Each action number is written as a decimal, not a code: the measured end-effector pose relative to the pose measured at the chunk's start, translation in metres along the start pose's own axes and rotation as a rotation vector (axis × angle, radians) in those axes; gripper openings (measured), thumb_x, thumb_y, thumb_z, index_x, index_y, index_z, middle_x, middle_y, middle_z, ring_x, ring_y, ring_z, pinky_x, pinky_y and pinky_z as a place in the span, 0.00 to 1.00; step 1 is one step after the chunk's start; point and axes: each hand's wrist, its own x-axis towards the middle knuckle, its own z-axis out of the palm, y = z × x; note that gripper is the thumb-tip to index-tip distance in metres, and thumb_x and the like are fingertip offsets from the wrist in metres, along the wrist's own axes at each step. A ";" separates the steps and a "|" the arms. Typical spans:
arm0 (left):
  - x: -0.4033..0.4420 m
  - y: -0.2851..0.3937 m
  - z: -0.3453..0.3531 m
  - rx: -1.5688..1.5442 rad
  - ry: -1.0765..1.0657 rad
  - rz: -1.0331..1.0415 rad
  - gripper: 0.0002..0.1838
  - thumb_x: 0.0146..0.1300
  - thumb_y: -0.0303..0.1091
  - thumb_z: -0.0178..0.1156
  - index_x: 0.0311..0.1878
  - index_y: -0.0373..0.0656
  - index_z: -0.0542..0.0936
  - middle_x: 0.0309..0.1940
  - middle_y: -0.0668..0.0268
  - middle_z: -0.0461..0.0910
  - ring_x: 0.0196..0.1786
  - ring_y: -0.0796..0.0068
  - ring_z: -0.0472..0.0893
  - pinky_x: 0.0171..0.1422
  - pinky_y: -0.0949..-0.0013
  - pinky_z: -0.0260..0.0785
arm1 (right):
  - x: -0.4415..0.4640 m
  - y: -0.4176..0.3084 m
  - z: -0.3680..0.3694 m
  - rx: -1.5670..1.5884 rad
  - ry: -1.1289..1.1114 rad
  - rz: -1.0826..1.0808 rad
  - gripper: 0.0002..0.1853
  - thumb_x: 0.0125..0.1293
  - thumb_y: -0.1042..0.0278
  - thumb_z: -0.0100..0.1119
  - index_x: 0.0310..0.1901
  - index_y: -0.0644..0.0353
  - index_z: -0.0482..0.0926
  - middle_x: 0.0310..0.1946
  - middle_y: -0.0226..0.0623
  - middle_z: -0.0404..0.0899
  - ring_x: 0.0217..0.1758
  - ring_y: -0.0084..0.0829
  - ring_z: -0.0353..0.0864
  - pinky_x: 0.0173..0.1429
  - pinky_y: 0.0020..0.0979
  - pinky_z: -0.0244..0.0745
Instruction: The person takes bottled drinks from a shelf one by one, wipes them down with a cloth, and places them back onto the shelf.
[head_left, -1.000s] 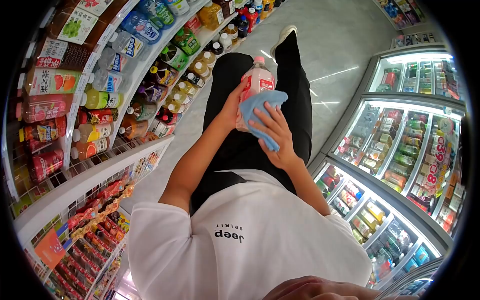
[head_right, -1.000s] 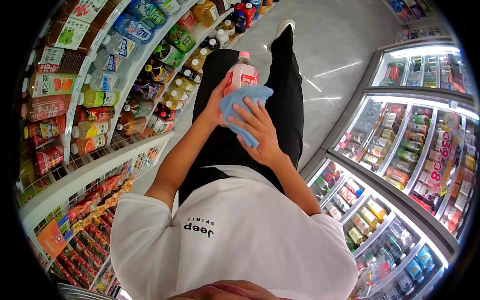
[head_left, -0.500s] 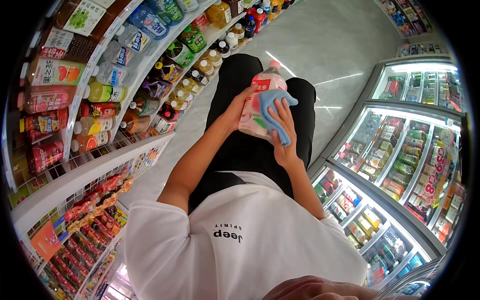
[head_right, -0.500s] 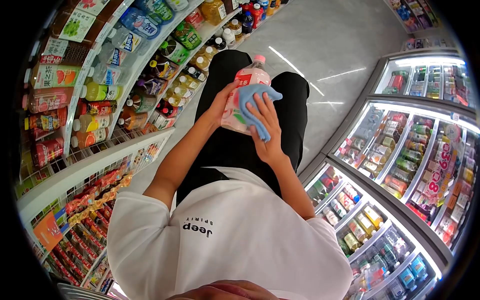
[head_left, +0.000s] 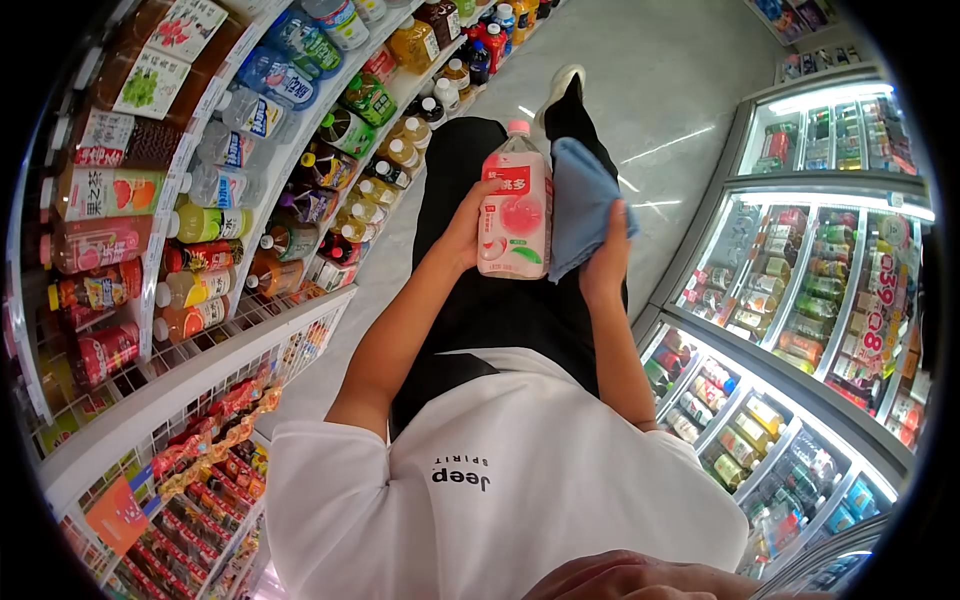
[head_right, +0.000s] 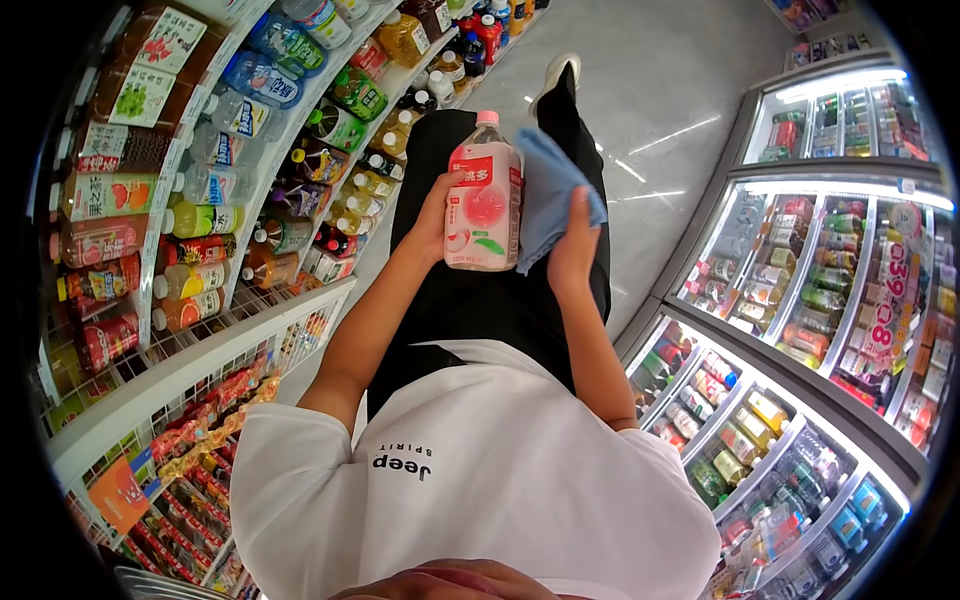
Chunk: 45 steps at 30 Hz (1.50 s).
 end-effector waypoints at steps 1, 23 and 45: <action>-0.003 0.002 0.005 -0.005 -0.031 -0.002 0.30 0.67 0.52 0.56 0.64 0.38 0.74 0.55 0.54 0.82 0.55 0.56 0.84 0.61 0.53 0.77 | 0.005 -0.008 0.004 0.179 0.123 0.065 0.29 0.79 0.49 0.46 0.64 0.70 0.75 0.62 0.46 0.77 0.64 0.37 0.78 0.70 0.35 0.68; 0.000 -0.005 -0.020 -0.196 -0.096 0.075 0.28 0.77 0.55 0.43 0.69 0.47 0.71 0.62 0.60 0.78 0.62 0.62 0.80 0.67 0.55 0.73 | 0.002 -0.009 0.025 -1.196 -0.882 -0.764 0.24 0.66 0.66 0.61 0.64 0.45 0.79 0.72 0.31 0.69 0.80 0.42 0.58 0.82 0.52 0.45; -0.003 -0.002 -0.008 -0.111 0.039 0.147 0.29 0.73 0.57 0.46 0.64 0.44 0.76 0.54 0.58 0.82 0.52 0.62 0.85 0.57 0.60 0.80 | 0.002 0.019 0.023 -1.036 -0.736 -0.744 0.24 0.69 0.68 0.56 0.67 0.49 0.77 0.74 0.38 0.66 0.81 0.48 0.54 0.82 0.53 0.41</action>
